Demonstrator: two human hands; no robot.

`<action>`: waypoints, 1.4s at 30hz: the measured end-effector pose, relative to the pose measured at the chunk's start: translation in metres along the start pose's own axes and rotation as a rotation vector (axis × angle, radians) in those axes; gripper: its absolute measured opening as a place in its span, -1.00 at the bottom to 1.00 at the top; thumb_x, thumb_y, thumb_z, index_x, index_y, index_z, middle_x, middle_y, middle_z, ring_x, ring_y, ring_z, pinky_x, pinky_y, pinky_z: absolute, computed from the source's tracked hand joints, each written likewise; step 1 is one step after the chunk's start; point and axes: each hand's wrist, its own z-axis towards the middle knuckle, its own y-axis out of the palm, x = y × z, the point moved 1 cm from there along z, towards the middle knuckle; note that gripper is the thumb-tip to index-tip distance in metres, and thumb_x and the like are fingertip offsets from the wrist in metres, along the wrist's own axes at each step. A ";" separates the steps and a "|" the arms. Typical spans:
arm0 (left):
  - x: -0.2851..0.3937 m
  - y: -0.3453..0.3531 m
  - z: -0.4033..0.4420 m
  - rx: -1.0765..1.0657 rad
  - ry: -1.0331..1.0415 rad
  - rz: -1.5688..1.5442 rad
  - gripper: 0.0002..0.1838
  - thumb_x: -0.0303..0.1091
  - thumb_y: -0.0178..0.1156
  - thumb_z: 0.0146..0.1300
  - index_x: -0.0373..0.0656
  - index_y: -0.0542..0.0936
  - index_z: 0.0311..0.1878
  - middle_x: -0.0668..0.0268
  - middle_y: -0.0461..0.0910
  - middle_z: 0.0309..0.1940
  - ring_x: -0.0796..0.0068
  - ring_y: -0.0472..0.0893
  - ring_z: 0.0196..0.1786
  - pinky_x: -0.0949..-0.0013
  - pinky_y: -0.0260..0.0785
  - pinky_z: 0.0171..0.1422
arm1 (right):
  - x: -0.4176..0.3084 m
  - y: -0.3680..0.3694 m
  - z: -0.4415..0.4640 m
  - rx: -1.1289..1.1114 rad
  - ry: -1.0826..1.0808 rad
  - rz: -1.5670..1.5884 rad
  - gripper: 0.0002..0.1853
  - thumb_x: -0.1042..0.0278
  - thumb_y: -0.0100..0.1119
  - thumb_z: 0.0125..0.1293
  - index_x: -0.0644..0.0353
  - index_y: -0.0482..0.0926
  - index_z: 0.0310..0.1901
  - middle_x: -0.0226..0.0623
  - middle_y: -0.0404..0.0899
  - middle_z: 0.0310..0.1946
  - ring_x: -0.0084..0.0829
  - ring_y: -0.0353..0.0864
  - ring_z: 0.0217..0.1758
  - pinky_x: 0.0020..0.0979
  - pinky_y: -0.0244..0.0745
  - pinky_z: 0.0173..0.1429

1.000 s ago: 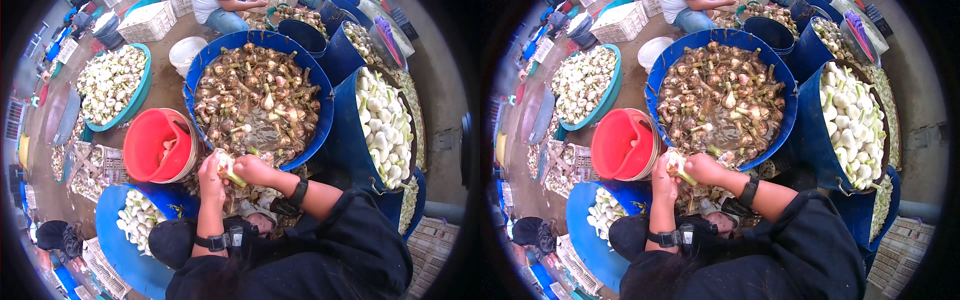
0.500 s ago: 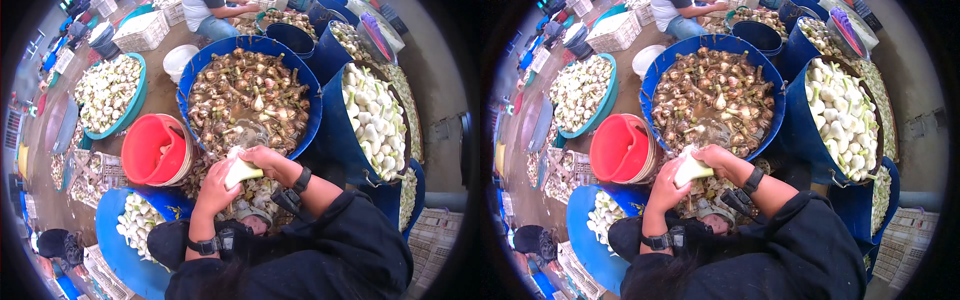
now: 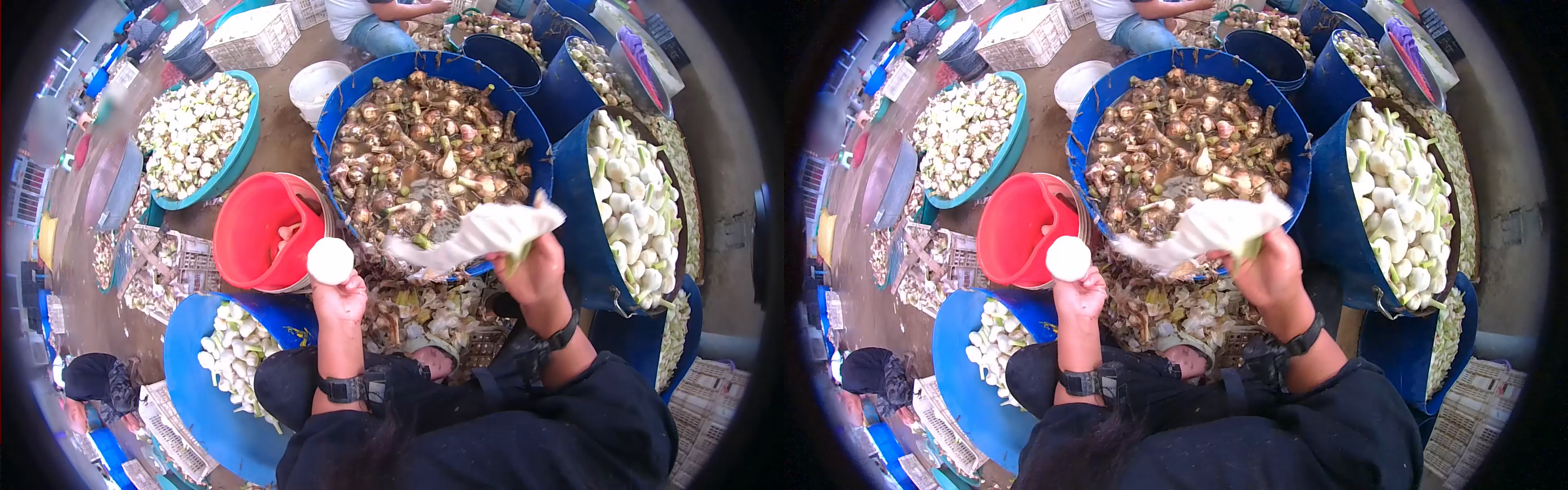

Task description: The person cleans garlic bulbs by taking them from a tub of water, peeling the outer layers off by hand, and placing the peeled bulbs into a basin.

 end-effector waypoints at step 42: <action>-0.045 0.007 0.017 -0.245 0.370 1.280 -0.78 -0.27 0.08 0.20 -0.26 0.47 -0.29 0.43 0.44 -0.49 0.66 0.39 -0.40 0.51 0.26 -0.30 | 0.093 -0.005 0.067 -0.400 0.282 -1.740 -0.81 0.31 0.04 0.11 0.26 0.54 -0.44 -0.13 0.58 -0.52 -0.27 0.55 -0.57 -0.29 0.48 -0.39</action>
